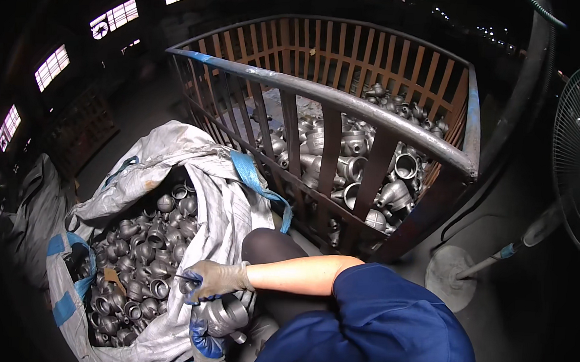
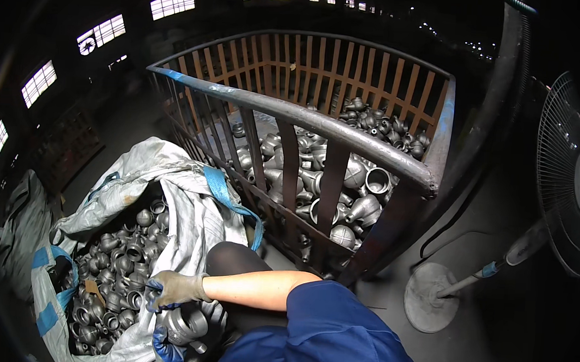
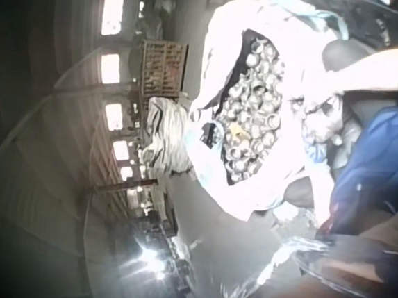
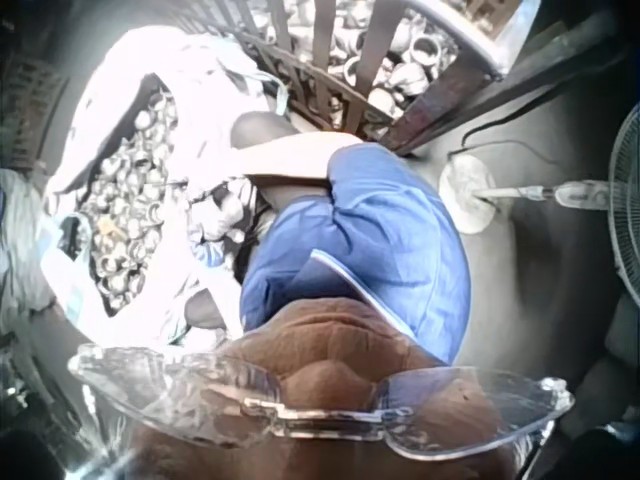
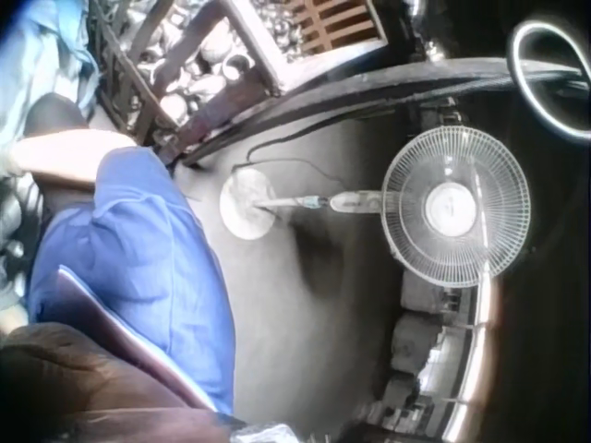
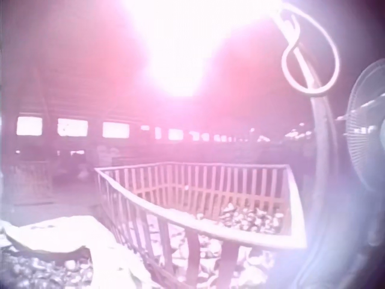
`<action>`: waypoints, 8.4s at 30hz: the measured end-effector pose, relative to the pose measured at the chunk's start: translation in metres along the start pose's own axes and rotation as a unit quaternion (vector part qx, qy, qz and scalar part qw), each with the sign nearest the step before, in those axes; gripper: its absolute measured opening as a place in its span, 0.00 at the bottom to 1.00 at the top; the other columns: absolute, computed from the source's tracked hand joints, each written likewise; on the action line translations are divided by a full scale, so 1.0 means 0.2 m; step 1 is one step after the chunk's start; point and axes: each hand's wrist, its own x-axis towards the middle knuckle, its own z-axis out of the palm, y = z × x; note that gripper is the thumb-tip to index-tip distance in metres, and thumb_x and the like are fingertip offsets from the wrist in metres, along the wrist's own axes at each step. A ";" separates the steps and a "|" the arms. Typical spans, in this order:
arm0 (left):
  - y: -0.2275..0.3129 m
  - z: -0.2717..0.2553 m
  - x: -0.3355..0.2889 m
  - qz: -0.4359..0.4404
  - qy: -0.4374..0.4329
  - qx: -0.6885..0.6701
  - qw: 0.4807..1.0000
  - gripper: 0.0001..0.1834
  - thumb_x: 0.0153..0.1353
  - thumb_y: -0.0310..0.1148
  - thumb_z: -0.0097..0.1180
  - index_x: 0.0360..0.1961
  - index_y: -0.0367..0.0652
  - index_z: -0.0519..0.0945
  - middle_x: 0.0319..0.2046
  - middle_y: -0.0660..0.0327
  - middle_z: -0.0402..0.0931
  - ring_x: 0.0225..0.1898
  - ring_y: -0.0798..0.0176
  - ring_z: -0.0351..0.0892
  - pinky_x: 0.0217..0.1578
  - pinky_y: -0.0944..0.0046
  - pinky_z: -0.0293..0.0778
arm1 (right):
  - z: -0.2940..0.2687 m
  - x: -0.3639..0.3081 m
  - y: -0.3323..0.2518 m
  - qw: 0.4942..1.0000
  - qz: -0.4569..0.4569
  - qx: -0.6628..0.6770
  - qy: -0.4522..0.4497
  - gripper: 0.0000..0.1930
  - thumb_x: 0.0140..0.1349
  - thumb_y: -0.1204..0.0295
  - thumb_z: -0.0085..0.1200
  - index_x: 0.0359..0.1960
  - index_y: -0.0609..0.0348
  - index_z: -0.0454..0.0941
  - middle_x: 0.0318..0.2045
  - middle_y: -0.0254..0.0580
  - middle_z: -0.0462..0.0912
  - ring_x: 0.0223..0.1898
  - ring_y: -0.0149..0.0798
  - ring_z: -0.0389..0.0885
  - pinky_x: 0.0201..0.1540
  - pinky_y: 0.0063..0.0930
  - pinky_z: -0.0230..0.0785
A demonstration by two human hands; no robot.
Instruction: Inspecting and cleaning burrs from metal pipe fittings or castings using a small tool.
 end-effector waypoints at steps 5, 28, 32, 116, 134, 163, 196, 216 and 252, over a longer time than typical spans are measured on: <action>0.04 0.11 -0.01 0.046 0.026 0.138 0.989 0.26 0.63 0.41 0.48 0.58 0.37 0.64 0.53 0.55 0.68 0.52 0.60 0.69 0.54 0.60 0.64 | -0.04 0.02 -0.02 0.995 0.015 0.012 0.102 0.10 0.50 0.67 0.61 0.29 0.59 0.79 0.22 0.32 0.78 0.23 0.25 0.72 0.27 0.23 0.66; 0.13 0.08 -0.05 0.176 0.152 0.137 0.963 0.17 0.58 0.23 0.46 0.50 0.31 0.69 0.40 0.51 0.76 0.38 0.59 0.78 0.37 0.65 0.78 | -0.09 0.01 0.10 0.949 0.104 0.233 0.185 0.07 0.54 0.65 0.61 0.28 0.53 0.79 0.15 0.20 0.68 0.14 0.17 0.60 0.16 0.15 0.51; 0.18 0.03 -0.06 0.271 0.220 0.215 0.912 0.13 0.61 0.31 0.47 0.42 0.34 0.73 0.27 0.55 0.78 0.26 0.67 0.77 0.23 0.76 0.70 | -0.11 0.01 0.10 0.941 0.112 0.253 0.197 0.09 0.55 0.67 0.60 0.36 0.56 0.81 0.15 0.19 0.65 0.12 0.16 0.56 0.13 0.13 0.46; 0.08 0.04 0.05 0.023 0.022 0.121 0.992 0.41 0.49 0.22 0.61 0.63 0.40 0.55 0.55 0.55 0.66 0.50 0.63 0.72 0.47 0.65 0.73 | -0.02 0.00 0.06 0.989 -0.030 0.092 0.108 0.18 0.55 0.75 0.56 0.49 0.63 0.74 0.29 0.30 0.77 0.26 0.17 0.70 0.29 0.11 0.64; 0.20 0.04 -0.09 0.277 0.117 0.193 0.934 0.48 0.40 0.27 0.69 0.62 0.36 0.57 0.57 0.56 0.61 0.60 0.61 0.61 0.59 0.62 0.62 | -0.01 -0.22 -0.17 0.935 -0.076 -0.347 -0.011 0.19 0.61 0.70 0.50 0.55 0.56 0.70 0.43 0.48 0.79 0.43 0.42 0.79 0.46 0.28 0.68; 0.15 0.05 -0.20 0.250 0.137 0.108 0.953 0.36 0.49 0.24 0.58 0.60 0.37 0.58 0.52 0.54 0.65 0.52 0.59 0.71 0.50 0.60 0.73 | 0.06 -0.22 -0.21 0.968 -0.070 -0.236 -0.047 0.22 0.60 0.71 0.50 0.57 0.57 0.67 0.50 0.50 0.74 0.51 0.47 0.74 0.52 0.31 0.64; 0.11 0.10 -0.18 0.320 0.190 0.178 0.911 0.34 0.48 0.12 0.53 0.58 0.36 0.59 0.48 0.51 0.67 0.48 0.57 0.74 0.49 0.59 0.75 | 0.10 -0.23 -0.21 0.920 -0.121 -0.369 -0.058 0.30 0.46 0.82 0.52 0.56 0.50 0.68 0.34 0.49 0.74 0.34 0.54 0.75 0.35 0.41 0.69; 0.11 0.11 -0.18 0.324 0.206 0.173 0.907 0.32 0.46 0.13 0.57 0.54 0.35 0.63 0.45 0.52 0.70 0.43 0.59 0.77 0.45 0.61 0.77 | 0.09 -0.23 -0.18 0.959 -0.074 -0.271 -0.035 0.18 0.56 0.74 0.52 0.51 0.54 0.74 0.32 0.48 0.79 0.31 0.45 0.78 0.37 0.33 0.70; 0.15 0.17 -0.19 0.293 0.177 0.186 0.921 0.45 0.39 0.15 0.64 0.62 0.36 0.57 0.52 0.56 0.66 0.52 0.64 0.69 0.53 0.63 0.69 | 0.04 -0.23 -0.24 0.960 -0.080 -0.259 -0.069 0.17 0.60 0.72 0.50 0.52 0.57 0.75 0.24 0.32 0.76 0.23 0.23 0.69 0.29 0.17 0.66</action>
